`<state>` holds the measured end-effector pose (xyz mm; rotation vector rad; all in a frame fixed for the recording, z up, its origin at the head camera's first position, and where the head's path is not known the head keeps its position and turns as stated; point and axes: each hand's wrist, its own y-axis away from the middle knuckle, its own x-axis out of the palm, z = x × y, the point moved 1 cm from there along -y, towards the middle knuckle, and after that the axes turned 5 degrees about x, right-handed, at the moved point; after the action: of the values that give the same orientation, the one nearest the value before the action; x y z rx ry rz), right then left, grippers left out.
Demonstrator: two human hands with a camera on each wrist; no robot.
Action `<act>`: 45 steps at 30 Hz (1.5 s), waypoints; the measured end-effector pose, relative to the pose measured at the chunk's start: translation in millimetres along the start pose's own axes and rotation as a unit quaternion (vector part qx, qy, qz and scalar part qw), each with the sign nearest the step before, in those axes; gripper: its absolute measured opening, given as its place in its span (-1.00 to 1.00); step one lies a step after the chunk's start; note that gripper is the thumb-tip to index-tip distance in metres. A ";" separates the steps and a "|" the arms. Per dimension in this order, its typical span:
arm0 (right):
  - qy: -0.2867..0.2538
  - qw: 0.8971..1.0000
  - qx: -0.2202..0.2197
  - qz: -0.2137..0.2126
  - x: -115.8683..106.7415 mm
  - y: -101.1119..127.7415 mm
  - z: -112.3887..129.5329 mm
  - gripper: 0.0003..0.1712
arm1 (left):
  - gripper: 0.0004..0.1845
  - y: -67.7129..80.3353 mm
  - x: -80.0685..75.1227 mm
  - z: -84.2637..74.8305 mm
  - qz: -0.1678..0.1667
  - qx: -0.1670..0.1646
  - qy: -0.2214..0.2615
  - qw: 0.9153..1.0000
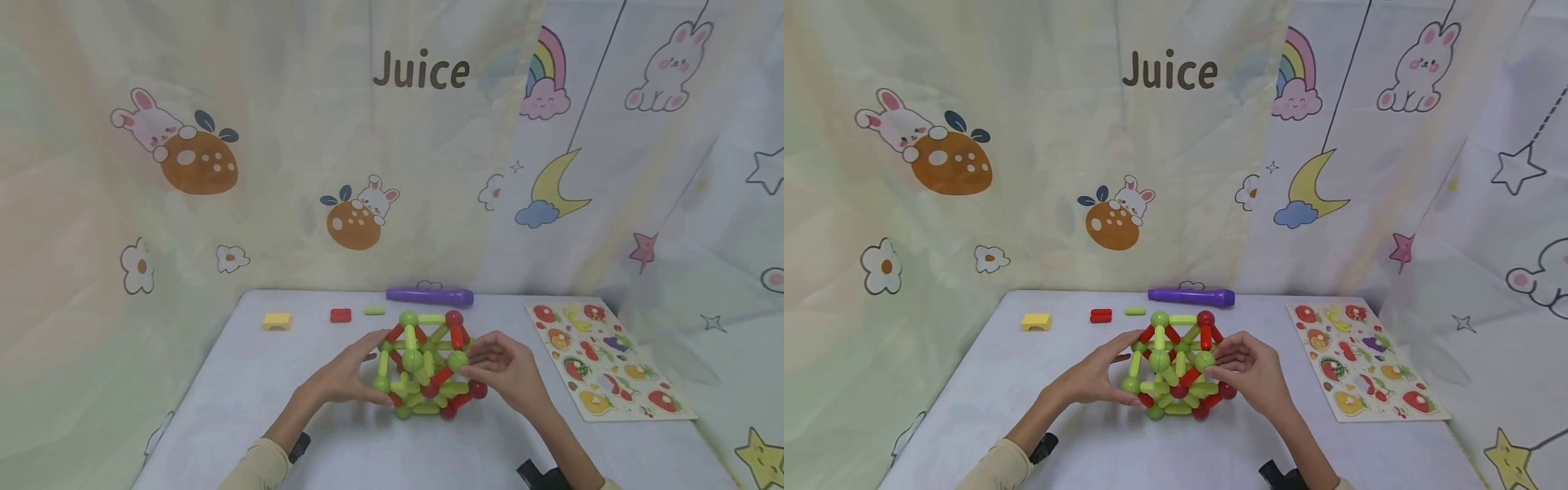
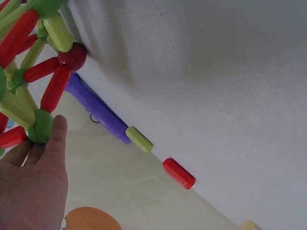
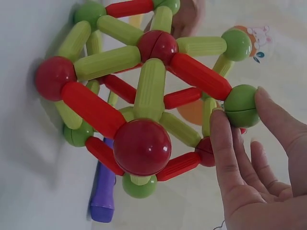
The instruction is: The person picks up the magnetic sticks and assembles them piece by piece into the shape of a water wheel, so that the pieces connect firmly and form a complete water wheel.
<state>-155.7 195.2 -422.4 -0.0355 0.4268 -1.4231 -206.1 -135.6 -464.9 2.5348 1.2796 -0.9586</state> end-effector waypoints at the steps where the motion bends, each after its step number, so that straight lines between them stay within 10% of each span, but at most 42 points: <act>1: 0.001 1.000 0.004 -0.001 0.4 -0.1 0.0 -0.58 | 0.30 -0.3 0.0 0.2 0.000 0.000 0.000 1.000; 14: 0.052 0.995 -0.079 0.025 1.5 1.4 -1.8 -0.51 | 0.31 -2.3 0.9 1.4 -0.001 0.000 0.010 1.000; 24: 0.065 0.996 -0.055 0.004 -13.9 8.5 -11.2 -0.45 | 0.22 -3.8 -4.0 8.1 0.008 -0.003 0.023 1.000; 30: 0.119 0.991 -0.054 -0.026 -34.6 24.2 -33.1 -0.48 | -0.25 -12.8 -32.2 39.6 -0.070 -0.028 0.047 0.996; 37: 0.114 0.992 -0.047 -0.009 -33.3 32.4 -52.0 -0.51 | -0.63 -25.3 -63.7 84.6 -0.220 -0.123 -0.073 0.965; 45: 0.105 0.993 -0.046 0.006 -25.2 31.3 -56.9 -0.57 | -0.69 -33.8 -65.8 107.7 -0.181 -0.164 -0.203 0.948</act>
<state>-145.7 237.4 -476.9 0.0418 0.6655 -1.3998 -311.8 -201.0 -505.0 1.7728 1.6305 -1.1442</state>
